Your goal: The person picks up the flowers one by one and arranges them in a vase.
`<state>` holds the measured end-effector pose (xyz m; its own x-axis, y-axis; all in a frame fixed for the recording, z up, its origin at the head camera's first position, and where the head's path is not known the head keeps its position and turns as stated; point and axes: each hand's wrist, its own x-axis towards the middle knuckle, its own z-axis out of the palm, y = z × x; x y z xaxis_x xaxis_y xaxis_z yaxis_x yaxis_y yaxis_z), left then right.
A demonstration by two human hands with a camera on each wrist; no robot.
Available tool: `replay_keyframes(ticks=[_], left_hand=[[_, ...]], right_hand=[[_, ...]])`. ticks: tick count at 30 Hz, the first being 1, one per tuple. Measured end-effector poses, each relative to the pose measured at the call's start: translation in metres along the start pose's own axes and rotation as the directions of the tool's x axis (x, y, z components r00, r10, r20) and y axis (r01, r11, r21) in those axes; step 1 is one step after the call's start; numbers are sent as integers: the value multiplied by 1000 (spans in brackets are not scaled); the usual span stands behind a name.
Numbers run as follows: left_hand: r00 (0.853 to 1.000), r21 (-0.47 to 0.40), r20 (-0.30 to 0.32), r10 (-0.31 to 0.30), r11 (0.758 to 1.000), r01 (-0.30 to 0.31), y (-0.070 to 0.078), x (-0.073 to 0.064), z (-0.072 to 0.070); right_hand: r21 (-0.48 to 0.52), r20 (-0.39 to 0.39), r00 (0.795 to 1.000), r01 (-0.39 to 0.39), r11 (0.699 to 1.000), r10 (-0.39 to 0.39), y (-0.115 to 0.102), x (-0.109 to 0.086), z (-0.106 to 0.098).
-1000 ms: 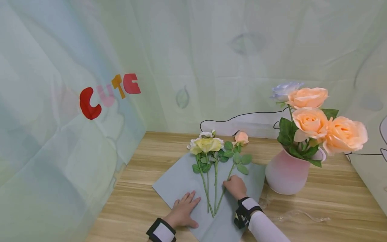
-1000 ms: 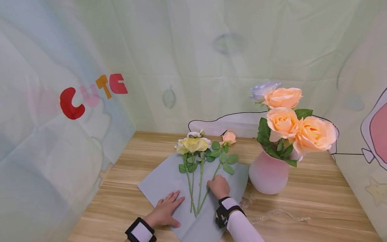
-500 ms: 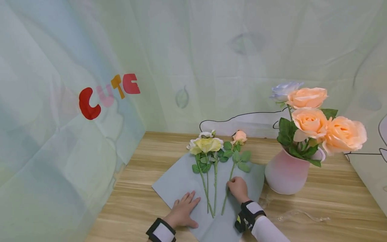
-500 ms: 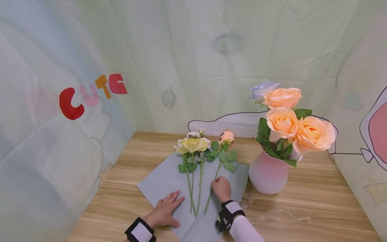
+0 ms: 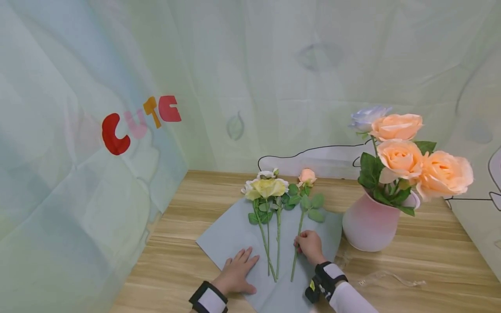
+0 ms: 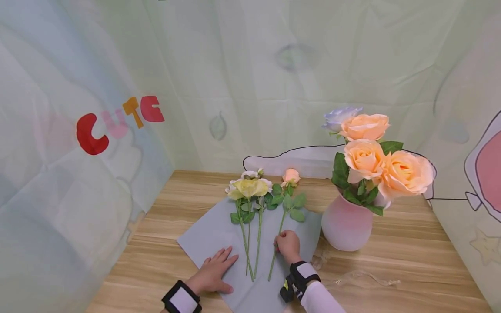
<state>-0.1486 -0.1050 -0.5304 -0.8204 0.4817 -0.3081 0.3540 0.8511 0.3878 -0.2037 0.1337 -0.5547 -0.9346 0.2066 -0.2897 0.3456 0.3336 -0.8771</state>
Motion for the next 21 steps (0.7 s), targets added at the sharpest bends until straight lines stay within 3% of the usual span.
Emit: replay_keyframes(ticks=[11, 21], left_hand=[[1000, 11, -7, -30, 999, 30, 8, 9, -10], [998, 66, -29, 56, 996, -54, 24, 17, -28]], right_hand=[[41, -9, 1000, -11, 999, 11, 0, -6, 0], [75, -24, 1000, 15, 997, -13, -1, -10, -1]])
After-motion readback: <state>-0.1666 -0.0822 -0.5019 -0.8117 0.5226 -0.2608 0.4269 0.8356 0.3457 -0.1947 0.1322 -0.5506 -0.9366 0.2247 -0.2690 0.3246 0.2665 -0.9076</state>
